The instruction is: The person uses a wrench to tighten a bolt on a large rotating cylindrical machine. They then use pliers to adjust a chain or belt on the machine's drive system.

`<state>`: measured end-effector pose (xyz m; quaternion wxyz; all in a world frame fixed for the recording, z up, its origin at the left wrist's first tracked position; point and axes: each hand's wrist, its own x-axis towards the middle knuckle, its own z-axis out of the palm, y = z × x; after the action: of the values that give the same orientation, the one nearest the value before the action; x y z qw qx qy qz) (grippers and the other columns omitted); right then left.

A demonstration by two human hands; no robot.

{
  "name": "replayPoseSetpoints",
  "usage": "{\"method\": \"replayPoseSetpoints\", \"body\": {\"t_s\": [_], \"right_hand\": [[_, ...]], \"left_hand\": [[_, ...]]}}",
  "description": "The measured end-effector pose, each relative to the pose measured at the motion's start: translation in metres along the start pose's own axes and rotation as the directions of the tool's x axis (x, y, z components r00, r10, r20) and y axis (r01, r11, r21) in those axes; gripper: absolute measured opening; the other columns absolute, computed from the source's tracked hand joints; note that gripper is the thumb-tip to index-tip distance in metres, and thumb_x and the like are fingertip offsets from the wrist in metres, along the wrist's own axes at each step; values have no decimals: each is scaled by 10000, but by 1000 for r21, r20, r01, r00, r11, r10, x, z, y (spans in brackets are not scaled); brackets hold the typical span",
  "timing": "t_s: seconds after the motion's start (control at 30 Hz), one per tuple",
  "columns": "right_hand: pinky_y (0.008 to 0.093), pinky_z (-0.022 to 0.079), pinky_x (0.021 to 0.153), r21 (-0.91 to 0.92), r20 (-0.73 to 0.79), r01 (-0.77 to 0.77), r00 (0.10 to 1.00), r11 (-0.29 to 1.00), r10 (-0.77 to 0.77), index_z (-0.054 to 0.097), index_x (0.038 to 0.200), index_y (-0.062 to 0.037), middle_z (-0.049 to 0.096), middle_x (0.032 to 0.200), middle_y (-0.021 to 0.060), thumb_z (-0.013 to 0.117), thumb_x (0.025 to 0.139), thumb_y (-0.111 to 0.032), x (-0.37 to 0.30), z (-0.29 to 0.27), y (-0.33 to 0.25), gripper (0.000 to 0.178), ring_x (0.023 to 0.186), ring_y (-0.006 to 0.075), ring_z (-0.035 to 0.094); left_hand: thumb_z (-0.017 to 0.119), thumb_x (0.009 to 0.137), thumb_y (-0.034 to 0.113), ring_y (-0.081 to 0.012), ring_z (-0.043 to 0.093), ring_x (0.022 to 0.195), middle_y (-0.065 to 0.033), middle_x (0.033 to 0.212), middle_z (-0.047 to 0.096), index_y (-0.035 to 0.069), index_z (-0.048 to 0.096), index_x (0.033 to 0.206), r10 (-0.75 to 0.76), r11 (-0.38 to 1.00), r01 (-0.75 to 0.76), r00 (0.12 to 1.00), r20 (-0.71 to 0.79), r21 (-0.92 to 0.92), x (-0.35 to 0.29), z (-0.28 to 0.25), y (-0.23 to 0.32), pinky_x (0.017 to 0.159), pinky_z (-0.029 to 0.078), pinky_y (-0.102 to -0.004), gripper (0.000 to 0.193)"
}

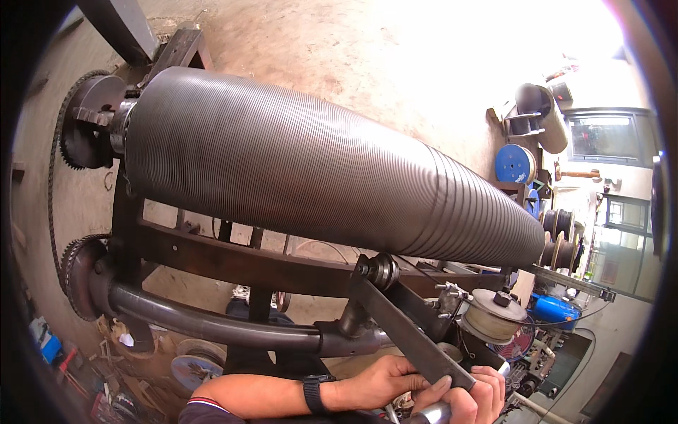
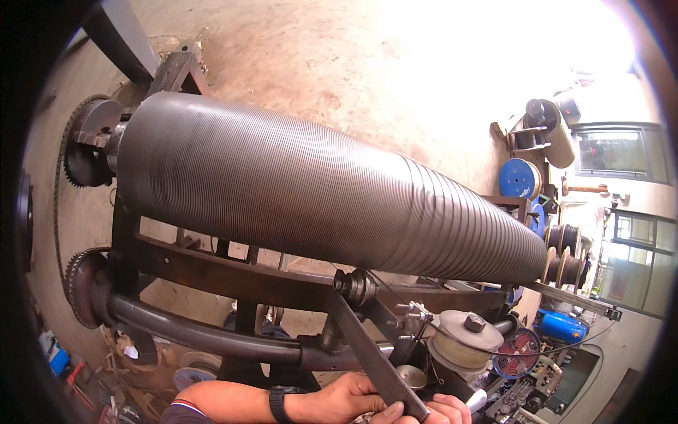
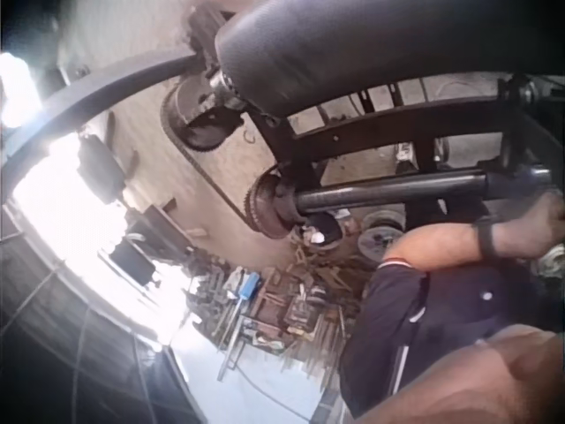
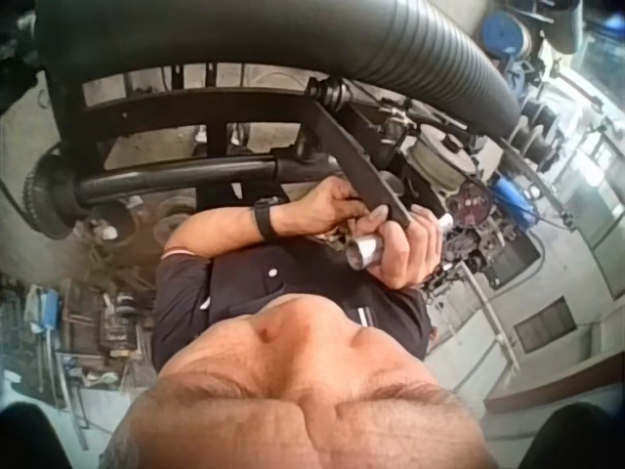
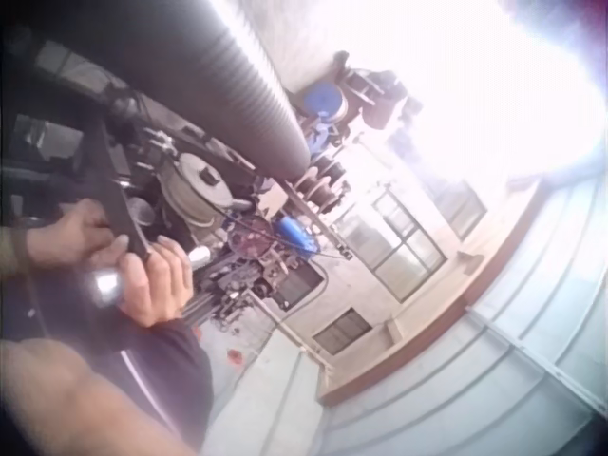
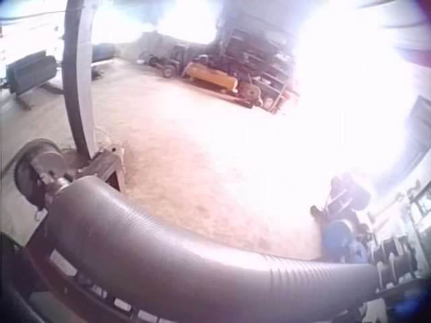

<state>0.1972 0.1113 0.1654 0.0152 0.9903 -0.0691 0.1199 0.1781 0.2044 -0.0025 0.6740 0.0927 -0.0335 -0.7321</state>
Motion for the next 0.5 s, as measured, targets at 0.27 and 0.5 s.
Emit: {"method": "replayPoseSetpoints", "body": {"t_s": [0.27,0.5], "right_hand": [[412,572,540,-11,-53,-11,999,1000,10,568,766,-38,579,621,134,718,802,15,2,6,-3,163,527,280,608],[438,576,577,-40,42,-71,996,997,73,574,797,-47,593,652,130,717,813,7,4,2,-8,153,550,286,611]], "left_hand": [[619,1065,145,-86,648,989,-29,1107,733,-31,688,1258,-46,993,49,998,31,-109,2,-2,-10,866,549,-246,269],[643,1050,151,-92,653,963,-23,1072,737,-22,709,1222,-22,999,23,999,41,-25,2,-4,-11,847,554,-263,252]]}}
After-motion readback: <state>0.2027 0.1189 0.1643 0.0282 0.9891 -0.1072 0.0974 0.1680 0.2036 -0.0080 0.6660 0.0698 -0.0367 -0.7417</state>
